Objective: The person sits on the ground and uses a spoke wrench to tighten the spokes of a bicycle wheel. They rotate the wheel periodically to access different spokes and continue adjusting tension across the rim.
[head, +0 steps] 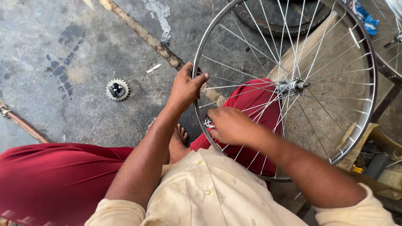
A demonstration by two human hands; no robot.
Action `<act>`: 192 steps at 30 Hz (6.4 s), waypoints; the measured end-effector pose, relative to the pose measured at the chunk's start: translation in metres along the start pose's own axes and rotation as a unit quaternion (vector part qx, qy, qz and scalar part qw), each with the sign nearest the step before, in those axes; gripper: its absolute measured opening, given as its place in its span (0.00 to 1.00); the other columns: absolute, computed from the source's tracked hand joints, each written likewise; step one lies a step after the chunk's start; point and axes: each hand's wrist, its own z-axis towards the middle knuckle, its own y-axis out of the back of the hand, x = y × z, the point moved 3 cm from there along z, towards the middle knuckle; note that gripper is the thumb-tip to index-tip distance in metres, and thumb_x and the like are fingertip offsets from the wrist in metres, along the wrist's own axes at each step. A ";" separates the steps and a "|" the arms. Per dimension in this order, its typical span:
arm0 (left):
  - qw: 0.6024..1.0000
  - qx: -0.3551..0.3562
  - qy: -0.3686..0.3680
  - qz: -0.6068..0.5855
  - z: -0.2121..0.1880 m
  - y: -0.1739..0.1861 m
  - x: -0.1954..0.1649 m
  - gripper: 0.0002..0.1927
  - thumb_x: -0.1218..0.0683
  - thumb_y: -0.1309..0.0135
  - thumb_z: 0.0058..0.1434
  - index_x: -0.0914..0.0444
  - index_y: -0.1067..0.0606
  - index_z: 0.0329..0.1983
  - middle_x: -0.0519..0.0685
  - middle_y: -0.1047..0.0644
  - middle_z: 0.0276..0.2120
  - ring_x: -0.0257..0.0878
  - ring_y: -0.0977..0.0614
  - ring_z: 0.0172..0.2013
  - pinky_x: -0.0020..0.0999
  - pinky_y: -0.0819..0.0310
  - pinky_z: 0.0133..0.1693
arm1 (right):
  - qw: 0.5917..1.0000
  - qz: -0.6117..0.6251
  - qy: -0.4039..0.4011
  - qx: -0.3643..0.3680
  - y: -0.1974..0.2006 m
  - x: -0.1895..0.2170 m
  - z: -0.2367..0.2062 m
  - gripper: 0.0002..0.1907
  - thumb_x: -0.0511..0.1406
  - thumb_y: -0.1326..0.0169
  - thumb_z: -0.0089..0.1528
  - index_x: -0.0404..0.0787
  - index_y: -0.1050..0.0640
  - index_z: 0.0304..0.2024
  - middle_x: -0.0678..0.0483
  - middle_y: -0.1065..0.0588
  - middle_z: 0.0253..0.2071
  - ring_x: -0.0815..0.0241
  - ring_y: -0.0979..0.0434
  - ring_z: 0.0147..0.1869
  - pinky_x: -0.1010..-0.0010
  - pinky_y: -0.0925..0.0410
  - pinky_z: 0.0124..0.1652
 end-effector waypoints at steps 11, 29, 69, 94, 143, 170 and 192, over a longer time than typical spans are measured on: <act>0.999 -0.029 -0.019 0.011 0.006 0.001 0.014 0.15 0.52 0.37 0.58 0.63 0.28 0.41 0.47 0.25 0.24 0.34 0.26 0.19 0.34 0.31 0.21 | 0.935 -0.176 0.162 -0.264 -0.005 0.037 -0.014 0.05 0.32 0.47 0.57 0.41 0.31 0.32 0.50 0.31 0.33 0.50 0.28 0.41 0.57 0.32 0.48; 0.990 -0.041 -0.058 0.119 0.012 0.008 0.018 0.19 0.45 0.38 0.57 0.64 0.29 0.36 0.50 0.25 0.25 0.39 0.22 0.28 0.41 0.28 0.34 | 0.967 -0.228 0.017 -0.109 -0.032 0.020 0.001 0.03 0.32 0.49 0.61 0.39 0.25 0.37 0.49 0.25 0.25 0.50 0.19 0.28 0.56 0.27 0.31; 0.999 0.013 0.024 0.024 0.001 0.001 -0.001 0.14 0.52 0.40 0.61 0.63 0.31 0.41 0.45 0.28 0.22 0.32 0.27 0.17 0.32 0.31 0.18 | 0.994 0.066 0.064 -0.064 0.030 0.015 -0.014 0.15 0.38 0.39 0.57 0.32 0.23 0.40 0.43 0.23 0.38 0.43 0.21 0.43 0.54 0.29 0.42; 0.999 0.005 -0.029 0.043 0.002 0.001 -0.005 0.14 0.52 0.40 0.61 0.63 0.31 0.40 0.43 0.28 0.23 0.31 0.26 0.21 0.32 0.30 0.21 | 0.991 -0.129 0.010 -0.027 -0.009 0.007 -0.001 0.09 0.34 0.44 0.56 0.38 0.23 0.39 0.47 0.23 0.33 0.46 0.20 0.41 0.54 0.28 0.41; 1.000 0.019 0.019 0.012 0.002 -0.001 0.003 0.14 0.53 0.40 0.62 0.63 0.31 0.41 0.44 0.29 0.21 0.32 0.26 0.17 0.32 0.30 0.18 | 0.957 -0.136 0.148 -0.207 0.020 0.006 -0.045 0.12 0.32 0.48 0.60 0.34 0.22 0.44 0.41 0.23 0.42 0.46 0.19 0.43 0.55 0.26 0.47; 1.000 0.015 0.014 0.003 0.005 0.000 0.005 0.16 0.53 0.39 0.61 0.64 0.33 0.41 0.45 0.29 0.23 0.33 0.27 0.17 0.33 0.32 0.17 | 1.000 0.014 -0.017 -0.004 0.006 -0.002 -0.002 0.19 0.40 0.35 0.53 0.35 0.24 0.41 0.43 0.23 0.34 0.41 0.21 0.43 0.51 0.29 0.44; 0.999 0.032 0.020 0.006 0.006 0.002 0.010 0.15 0.52 0.40 0.62 0.63 0.32 0.42 0.45 0.28 0.23 0.32 0.27 0.17 0.32 0.31 0.17 | 0.928 -0.226 0.179 -0.237 0.008 0.030 -0.020 0.02 0.32 0.48 0.59 0.41 0.27 0.31 0.53 0.29 0.32 0.56 0.25 0.40 0.61 0.30 0.50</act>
